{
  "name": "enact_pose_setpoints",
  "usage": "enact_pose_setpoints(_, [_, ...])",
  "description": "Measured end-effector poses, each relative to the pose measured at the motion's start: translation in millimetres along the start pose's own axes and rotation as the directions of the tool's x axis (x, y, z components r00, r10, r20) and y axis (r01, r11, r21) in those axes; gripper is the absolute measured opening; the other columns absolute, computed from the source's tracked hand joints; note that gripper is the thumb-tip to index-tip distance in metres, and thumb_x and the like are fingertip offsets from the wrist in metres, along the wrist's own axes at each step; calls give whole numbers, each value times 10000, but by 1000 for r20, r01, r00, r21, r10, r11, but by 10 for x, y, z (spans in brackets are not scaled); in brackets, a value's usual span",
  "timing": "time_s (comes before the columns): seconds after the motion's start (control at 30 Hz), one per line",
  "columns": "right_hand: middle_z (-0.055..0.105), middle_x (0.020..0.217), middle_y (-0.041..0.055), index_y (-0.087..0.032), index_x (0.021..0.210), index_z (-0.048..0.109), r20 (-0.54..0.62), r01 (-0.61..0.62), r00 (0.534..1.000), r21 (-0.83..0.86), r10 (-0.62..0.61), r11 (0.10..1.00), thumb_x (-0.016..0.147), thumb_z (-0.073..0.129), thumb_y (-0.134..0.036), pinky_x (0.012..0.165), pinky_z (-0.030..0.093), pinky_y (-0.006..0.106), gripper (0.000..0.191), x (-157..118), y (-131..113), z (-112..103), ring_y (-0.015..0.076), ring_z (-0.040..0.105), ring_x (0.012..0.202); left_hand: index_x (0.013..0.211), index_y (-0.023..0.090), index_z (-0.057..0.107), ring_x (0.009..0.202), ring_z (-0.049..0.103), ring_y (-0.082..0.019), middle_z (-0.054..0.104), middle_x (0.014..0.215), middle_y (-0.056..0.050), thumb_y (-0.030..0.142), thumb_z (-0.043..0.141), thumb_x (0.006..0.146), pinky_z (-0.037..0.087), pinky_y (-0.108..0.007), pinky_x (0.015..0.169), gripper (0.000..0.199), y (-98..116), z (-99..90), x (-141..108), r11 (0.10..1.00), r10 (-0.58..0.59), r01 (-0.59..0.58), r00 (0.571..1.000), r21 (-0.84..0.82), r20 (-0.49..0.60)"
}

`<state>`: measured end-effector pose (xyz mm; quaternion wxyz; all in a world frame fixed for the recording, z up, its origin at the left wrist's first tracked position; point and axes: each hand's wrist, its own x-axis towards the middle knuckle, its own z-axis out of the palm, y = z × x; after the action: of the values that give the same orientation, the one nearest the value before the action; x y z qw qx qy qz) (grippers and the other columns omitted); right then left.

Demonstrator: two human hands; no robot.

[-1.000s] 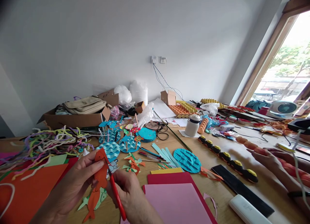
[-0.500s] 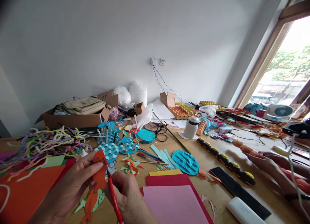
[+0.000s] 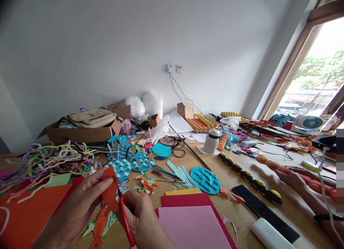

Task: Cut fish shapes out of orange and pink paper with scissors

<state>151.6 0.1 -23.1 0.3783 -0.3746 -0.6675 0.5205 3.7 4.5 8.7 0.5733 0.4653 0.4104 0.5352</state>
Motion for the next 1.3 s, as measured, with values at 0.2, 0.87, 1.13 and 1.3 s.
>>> enact_pose_setpoints(0.2, [351, 537, -66, -176, 666, 479, 50, -69, 997, 72, 66, 995, 826, 463, -220, 433, 281, 177, 167, -29, -79, -9, 74, 327, 475, 662, 211, 548, 517, 437, -102, 488, 532, 63, 320, 637, 750, 387, -184, 508, 165, 7, 8, -4, 998, 18, -18, 1000, 55, -5])
enact_pose_setpoints(0.87, [314, 578, -56, -165, 644, 461, 0, 54, 999, -46, -54, 997, 900, 444, -475, 450, 209, 217, 403, -26, -18, -3, 82, 308, 518, 689, 216, 577, 518, 498, -127, 464, 512, 67, 323, 658, 709, 451, -223, 540, 136, 22, 44, -7, 999, -1, 3, 999, 45, -46])
enact_pose_setpoints(1.13, [305, 577, -59, -160, 638, 474, -4, 53, 999, -78, -53, 996, 906, 458, -430, 447, 195, 220, 381, -35, -23, -11, 81, 290, 522, 689, 214, 572, 569, 516, -134, 470, 523, 64, 329, 647, 728, 441, -215, 565, 142, 42, 21, -20, 998, 5, -5, 1000, 57, -7])
enact_pose_setpoints(1.3, [298, 565, -64, -162, 616, 466, -10, 58, 998, -102, -60, 993, 886, 518, -394, 452, 192, 223, 359, -39, -31, -16, 80, 284, 528, 704, 213, 592, 538, 478, -123, 476, 520, 63, 340, 645, 728, 431, -211, 551, 140, 46, 2, -3, 997, 10, -10, 1000, 73, 8])
